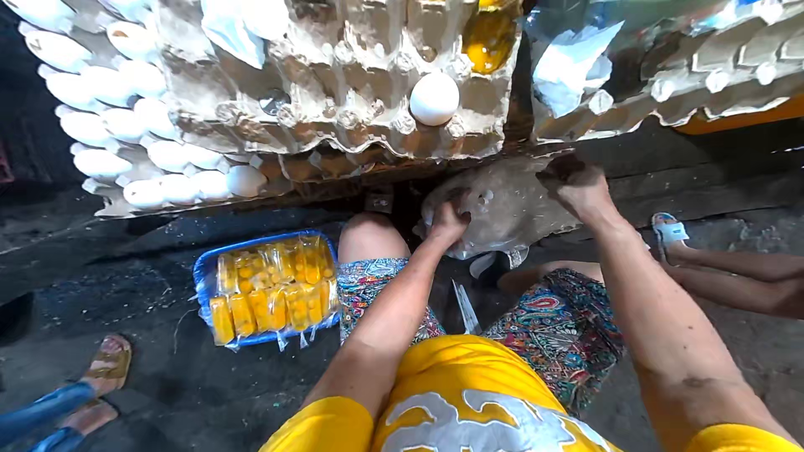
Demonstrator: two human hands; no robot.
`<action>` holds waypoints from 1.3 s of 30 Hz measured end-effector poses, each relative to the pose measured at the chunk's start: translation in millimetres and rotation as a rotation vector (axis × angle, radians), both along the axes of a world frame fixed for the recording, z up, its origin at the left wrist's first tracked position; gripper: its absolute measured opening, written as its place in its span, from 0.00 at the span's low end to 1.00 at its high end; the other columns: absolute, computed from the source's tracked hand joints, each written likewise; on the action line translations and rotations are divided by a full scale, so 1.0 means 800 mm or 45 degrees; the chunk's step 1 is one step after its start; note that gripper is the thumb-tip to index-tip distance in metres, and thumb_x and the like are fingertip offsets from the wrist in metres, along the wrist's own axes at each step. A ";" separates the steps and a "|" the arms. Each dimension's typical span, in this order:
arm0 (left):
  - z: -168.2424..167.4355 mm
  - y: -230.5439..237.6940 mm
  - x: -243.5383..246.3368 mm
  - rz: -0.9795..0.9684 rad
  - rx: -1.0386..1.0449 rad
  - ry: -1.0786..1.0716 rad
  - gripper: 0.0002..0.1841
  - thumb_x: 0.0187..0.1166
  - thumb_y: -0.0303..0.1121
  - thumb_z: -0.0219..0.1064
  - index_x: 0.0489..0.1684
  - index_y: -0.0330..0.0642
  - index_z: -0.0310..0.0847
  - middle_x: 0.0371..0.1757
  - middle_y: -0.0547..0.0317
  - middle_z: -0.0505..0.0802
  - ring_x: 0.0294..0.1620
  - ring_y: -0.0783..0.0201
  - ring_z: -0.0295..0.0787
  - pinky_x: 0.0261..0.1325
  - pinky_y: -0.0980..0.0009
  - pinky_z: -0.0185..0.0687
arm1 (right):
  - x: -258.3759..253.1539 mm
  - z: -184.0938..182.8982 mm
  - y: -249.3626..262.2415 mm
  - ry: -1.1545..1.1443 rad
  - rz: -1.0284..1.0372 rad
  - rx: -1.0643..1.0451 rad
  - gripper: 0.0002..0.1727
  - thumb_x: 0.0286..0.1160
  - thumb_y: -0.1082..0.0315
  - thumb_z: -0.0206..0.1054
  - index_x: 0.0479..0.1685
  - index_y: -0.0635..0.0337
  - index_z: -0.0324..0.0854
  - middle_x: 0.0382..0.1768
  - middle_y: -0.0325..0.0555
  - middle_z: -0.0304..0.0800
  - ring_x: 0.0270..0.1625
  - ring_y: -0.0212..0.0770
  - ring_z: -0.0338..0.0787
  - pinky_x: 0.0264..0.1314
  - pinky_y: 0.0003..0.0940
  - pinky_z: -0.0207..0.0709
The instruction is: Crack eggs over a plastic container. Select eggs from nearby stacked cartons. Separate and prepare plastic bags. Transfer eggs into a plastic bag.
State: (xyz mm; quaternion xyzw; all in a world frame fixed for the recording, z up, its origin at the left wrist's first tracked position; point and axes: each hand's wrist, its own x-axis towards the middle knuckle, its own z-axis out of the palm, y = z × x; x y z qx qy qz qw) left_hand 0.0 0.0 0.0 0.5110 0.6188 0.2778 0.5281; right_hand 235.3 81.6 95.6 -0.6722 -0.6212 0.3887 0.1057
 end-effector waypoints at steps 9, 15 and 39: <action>0.011 -0.012 -0.002 0.095 -0.082 -0.085 0.34 0.74 0.28 0.75 0.84 0.38 0.70 0.81 0.42 0.80 0.79 0.52 0.79 0.82 0.55 0.75 | 0.028 0.019 -0.134 1.526 -1.087 -0.211 0.18 0.90 0.66 0.41 0.48 0.54 0.80 0.38 0.43 0.92 0.36 0.38 0.93 0.38 0.35 0.89; 0.070 -0.064 -0.017 -0.029 0.028 0.034 0.28 0.77 0.29 0.74 0.78 0.36 0.77 0.89 0.40 0.69 0.86 0.46 0.69 0.84 0.49 0.69 | 0.015 0.047 -0.188 1.957 -0.627 -0.102 0.20 0.84 0.64 0.47 0.55 0.51 0.88 0.48 0.42 0.96 0.46 0.36 0.95 0.48 0.32 0.91; 0.256 -0.181 -0.046 0.165 0.608 -0.387 0.50 0.55 0.36 0.88 0.81 0.27 0.64 0.74 0.40 0.83 0.75 0.58 0.80 0.80 0.62 0.76 | -0.113 0.077 -0.267 1.486 -0.294 -0.491 0.18 0.92 0.65 0.41 0.57 0.59 0.78 0.36 0.43 0.94 0.32 0.36 0.93 0.38 0.32 0.89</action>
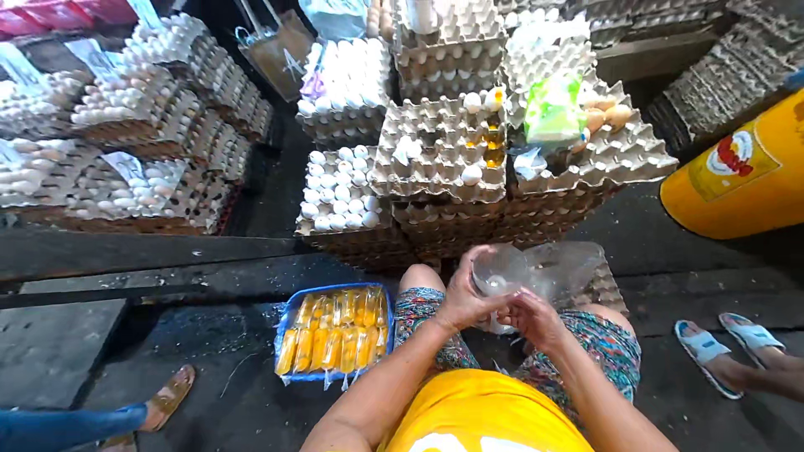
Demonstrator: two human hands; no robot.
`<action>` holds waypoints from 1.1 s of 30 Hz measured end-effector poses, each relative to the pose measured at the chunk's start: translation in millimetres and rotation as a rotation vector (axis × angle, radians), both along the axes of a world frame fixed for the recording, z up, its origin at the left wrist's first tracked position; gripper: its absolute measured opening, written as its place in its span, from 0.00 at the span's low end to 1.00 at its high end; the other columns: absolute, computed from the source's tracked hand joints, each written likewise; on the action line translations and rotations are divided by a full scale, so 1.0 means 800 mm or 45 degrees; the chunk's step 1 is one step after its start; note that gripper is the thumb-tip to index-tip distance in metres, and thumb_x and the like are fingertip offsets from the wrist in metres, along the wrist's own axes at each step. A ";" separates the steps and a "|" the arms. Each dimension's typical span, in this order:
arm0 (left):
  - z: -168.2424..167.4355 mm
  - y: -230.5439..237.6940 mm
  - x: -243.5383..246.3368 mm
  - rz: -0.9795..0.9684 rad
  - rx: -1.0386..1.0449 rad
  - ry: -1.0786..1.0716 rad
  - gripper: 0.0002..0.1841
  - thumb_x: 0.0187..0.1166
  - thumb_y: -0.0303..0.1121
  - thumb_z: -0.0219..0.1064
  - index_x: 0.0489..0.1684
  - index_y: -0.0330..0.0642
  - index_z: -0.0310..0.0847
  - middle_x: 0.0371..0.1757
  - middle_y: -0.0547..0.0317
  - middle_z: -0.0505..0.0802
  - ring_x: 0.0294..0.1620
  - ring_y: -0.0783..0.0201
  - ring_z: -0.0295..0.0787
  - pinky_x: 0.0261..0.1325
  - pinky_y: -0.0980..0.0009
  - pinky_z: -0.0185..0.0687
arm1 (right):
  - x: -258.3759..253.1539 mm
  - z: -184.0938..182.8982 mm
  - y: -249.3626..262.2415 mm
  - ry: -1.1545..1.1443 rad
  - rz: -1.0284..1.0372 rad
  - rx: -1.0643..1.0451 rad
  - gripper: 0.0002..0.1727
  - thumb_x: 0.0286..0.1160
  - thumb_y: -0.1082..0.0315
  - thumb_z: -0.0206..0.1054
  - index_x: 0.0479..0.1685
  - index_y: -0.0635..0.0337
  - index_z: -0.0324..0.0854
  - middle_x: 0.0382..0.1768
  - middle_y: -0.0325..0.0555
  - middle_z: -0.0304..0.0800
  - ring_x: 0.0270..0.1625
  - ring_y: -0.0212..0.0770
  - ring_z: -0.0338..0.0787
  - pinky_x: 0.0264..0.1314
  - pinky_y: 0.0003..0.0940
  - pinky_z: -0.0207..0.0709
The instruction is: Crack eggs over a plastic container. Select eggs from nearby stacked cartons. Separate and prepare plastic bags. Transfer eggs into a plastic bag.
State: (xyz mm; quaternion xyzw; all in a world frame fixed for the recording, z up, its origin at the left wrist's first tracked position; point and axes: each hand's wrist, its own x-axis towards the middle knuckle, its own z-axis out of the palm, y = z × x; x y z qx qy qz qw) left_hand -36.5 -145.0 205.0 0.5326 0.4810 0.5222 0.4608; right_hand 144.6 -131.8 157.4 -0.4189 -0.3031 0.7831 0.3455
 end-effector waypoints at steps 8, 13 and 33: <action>0.112 0.167 -0.108 0.456 0.372 0.329 0.54 0.59 0.36 0.87 0.86 0.28 0.53 0.81 0.38 0.77 0.81 0.55 0.75 0.82 0.60 0.74 | 0.013 -0.007 0.030 -0.186 0.011 0.000 0.15 0.93 0.69 0.47 0.62 0.64 0.78 0.43 0.46 0.94 0.34 0.36 0.92 0.38 0.31 0.88; 0.094 0.247 -0.125 0.466 0.290 0.602 0.55 0.58 0.45 0.88 0.86 0.31 0.56 0.80 0.40 0.78 0.81 0.50 0.75 0.82 0.53 0.73 | -0.004 0.039 0.066 -0.397 0.193 0.468 0.14 0.86 0.71 0.55 0.61 0.67 0.80 0.47 0.43 0.91 0.39 0.32 0.91 0.44 0.29 0.87; 0.094 0.242 -0.145 0.303 0.299 0.575 0.57 0.72 0.50 0.78 0.96 0.38 0.40 0.93 0.47 0.64 0.90 0.59 0.64 0.86 0.61 0.68 | -0.118 0.118 0.234 -1.587 0.413 1.857 0.29 0.69 0.75 0.76 0.74 0.62 0.79 0.74 0.61 0.81 0.75 0.72 0.77 0.63 0.71 0.74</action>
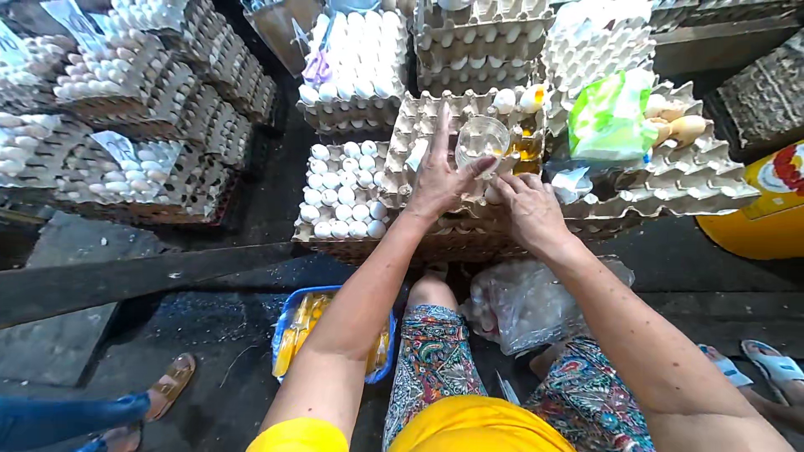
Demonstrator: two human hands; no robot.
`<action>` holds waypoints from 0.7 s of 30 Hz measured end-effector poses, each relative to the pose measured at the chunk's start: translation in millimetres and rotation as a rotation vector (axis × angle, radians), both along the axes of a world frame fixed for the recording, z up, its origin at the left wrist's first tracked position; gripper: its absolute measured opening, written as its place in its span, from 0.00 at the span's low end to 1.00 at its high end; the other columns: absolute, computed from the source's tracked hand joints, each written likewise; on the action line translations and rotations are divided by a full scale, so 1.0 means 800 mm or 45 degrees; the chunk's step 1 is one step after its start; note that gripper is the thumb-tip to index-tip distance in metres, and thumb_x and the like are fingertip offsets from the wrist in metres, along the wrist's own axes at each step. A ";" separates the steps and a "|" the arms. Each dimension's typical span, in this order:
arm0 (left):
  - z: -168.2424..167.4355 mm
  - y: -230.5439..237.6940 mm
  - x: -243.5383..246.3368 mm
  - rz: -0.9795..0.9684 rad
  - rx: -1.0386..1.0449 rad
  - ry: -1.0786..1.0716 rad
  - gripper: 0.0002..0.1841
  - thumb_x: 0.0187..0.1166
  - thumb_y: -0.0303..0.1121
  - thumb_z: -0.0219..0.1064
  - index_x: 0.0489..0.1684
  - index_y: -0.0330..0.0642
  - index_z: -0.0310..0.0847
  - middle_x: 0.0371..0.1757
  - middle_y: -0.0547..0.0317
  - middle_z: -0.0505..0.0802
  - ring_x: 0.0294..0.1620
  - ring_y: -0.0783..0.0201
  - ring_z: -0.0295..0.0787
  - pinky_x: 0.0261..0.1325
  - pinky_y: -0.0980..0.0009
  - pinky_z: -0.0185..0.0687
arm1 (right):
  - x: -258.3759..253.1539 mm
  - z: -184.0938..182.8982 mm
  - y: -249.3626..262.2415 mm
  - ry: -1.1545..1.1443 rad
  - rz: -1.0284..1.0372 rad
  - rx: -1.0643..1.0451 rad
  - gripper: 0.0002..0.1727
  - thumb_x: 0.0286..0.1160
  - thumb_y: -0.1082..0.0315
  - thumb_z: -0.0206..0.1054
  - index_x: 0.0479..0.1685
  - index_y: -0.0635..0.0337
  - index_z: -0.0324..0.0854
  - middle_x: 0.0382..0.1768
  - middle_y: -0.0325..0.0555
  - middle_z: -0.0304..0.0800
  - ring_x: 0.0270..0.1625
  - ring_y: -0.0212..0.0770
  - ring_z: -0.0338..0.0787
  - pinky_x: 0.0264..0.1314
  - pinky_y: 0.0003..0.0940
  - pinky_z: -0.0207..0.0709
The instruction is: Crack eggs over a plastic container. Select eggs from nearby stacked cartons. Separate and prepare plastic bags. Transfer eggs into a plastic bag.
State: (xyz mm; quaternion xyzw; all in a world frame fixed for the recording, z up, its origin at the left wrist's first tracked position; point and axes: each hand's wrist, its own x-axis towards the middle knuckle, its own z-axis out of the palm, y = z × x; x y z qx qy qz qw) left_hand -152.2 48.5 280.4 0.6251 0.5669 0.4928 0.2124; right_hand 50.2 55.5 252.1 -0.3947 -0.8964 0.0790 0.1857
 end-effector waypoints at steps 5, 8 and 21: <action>0.078 0.039 -0.025 0.020 -0.062 0.220 0.32 0.87 0.48 0.63 0.86 0.39 0.68 0.83 0.45 0.77 0.76 0.55 0.81 0.77 0.60 0.78 | -0.006 -0.003 0.011 -0.040 -0.011 0.034 0.24 0.70 0.77 0.73 0.69 0.62 0.82 0.66 0.62 0.86 0.71 0.71 0.80 0.59 0.69 0.75; 0.108 0.088 -0.026 -0.131 -0.299 0.434 0.27 0.86 0.43 0.66 0.81 0.41 0.74 0.78 0.46 0.82 0.71 0.55 0.85 0.76 0.57 0.79 | -0.008 -0.006 0.019 -0.048 -0.015 0.053 0.24 0.68 0.73 0.75 0.67 0.60 0.84 0.63 0.59 0.88 0.70 0.67 0.81 0.61 0.66 0.75; 0.075 0.244 0.023 -0.490 -0.578 1.071 0.27 0.74 0.37 0.78 0.74 0.42 0.81 0.70 0.42 0.87 0.74 0.44 0.82 0.80 0.42 0.70 | 0.081 -0.035 -0.033 1.246 -0.029 -0.861 0.25 0.78 0.59 0.71 0.68 0.66 0.81 0.59 0.48 0.90 0.56 0.33 0.92 0.59 0.30 0.89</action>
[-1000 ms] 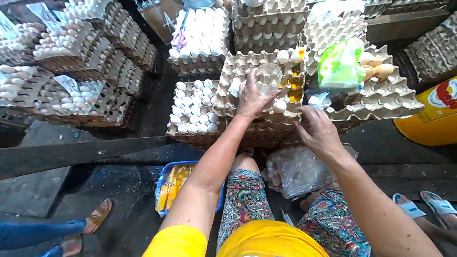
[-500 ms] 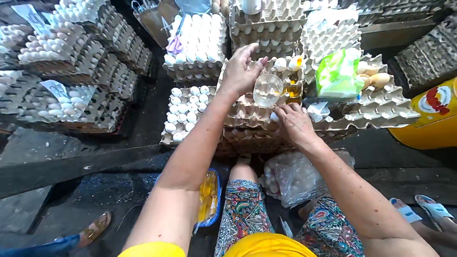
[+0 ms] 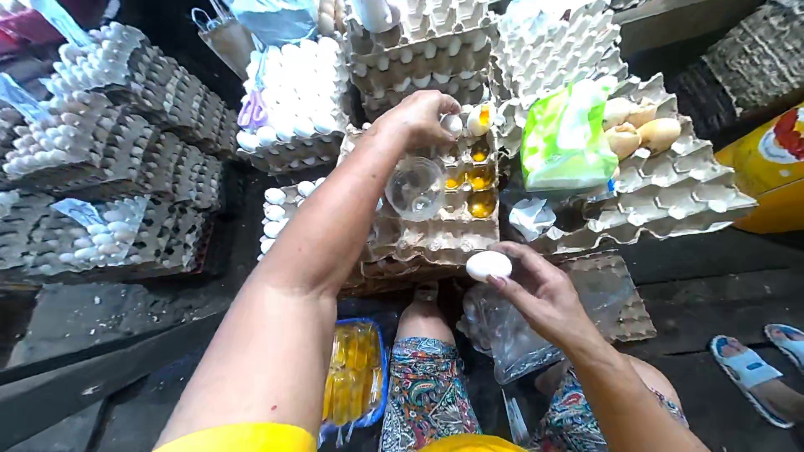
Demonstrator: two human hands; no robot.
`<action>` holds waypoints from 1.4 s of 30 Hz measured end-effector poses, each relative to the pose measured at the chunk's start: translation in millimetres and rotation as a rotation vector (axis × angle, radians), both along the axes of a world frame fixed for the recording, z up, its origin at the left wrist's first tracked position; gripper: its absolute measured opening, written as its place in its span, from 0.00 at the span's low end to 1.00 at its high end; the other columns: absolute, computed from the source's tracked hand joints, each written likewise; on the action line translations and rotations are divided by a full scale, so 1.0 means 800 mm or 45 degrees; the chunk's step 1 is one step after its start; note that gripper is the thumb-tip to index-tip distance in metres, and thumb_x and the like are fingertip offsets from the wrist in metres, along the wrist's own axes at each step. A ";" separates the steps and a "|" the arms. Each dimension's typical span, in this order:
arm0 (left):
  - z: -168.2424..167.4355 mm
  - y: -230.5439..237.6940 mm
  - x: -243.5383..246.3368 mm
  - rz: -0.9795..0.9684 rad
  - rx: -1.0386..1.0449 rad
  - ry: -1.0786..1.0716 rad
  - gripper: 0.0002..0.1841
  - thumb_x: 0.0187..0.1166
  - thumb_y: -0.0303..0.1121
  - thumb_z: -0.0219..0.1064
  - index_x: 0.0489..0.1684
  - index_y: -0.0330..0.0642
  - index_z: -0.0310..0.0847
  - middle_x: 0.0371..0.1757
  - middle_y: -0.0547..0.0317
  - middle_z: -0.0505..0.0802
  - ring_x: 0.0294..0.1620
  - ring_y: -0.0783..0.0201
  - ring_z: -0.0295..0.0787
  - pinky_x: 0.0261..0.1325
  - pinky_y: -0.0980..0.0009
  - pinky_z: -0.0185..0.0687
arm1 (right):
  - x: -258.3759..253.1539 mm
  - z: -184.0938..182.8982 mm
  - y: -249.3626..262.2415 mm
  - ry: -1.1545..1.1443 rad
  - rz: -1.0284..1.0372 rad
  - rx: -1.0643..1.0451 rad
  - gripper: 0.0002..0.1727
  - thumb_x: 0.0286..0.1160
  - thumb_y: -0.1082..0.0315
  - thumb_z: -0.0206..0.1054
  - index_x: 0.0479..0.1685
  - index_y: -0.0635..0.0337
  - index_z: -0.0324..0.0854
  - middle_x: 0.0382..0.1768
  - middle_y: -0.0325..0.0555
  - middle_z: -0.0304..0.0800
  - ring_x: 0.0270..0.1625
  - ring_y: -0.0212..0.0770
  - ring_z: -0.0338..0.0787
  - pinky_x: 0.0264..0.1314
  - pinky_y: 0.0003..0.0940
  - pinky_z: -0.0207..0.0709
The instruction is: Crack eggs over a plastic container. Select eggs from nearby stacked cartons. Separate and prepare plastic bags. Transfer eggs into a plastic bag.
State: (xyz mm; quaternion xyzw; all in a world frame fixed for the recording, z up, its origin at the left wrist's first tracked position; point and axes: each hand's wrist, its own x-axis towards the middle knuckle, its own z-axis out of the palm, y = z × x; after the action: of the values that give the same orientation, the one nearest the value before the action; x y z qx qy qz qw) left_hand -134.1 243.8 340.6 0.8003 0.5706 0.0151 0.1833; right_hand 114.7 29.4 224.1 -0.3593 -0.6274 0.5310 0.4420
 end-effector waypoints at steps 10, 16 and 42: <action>-0.019 0.016 -0.015 -0.098 0.135 -0.031 0.24 0.72 0.36 0.78 0.66 0.38 0.84 0.62 0.42 0.91 0.66 0.46 0.87 0.74 0.44 0.75 | 0.018 -0.010 -0.011 0.431 0.057 -0.430 0.19 0.75 0.69 0.69 0.63 0.66 0.81 0.50 0.41 0.93 0.45 0.33 0.93 0.45 0.26 0.89; -0.010 0.001 -0.038 0.056 0.124 -0.451 0.26 0.73 0.37 0.78 0.66 0.33 0.80 0.59 0.43 0.90 0.56 0.57 0.90 0.66 0.57 0.84 | 0.005 0.000 -0.018 0.474 0.059 -0.446 0.19 0.78 0.68 0.68 0.65 0.64 0.79 0.52 0.43 0.92 0.45 0.34 0.93 0.45 0.28 0.89; -0.092 -0.331 -0.011 0.431 0.171 -1.401 0.29 0.67 0.23 0.80 0.70 0.34 0.77 0.66 0.46 0.88 0.55 0.60 0.93 0.60 0.62 0.92 | -0.054 0.107 -0.054 0.021 -0.091 0.231 0.19 0.87 0.63 0.63 0.72 0.57 0.79 0.57 0.40 0.89 0.47 0.31 0.92 0.48 0.28 0.90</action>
State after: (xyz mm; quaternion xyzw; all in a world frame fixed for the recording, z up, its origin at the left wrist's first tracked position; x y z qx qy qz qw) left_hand -142.7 -21.2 267.2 0.5822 0.5091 0.4944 0.3968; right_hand 71.9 -13.4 309.4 -0.3355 -0.6559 0.4587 0.4968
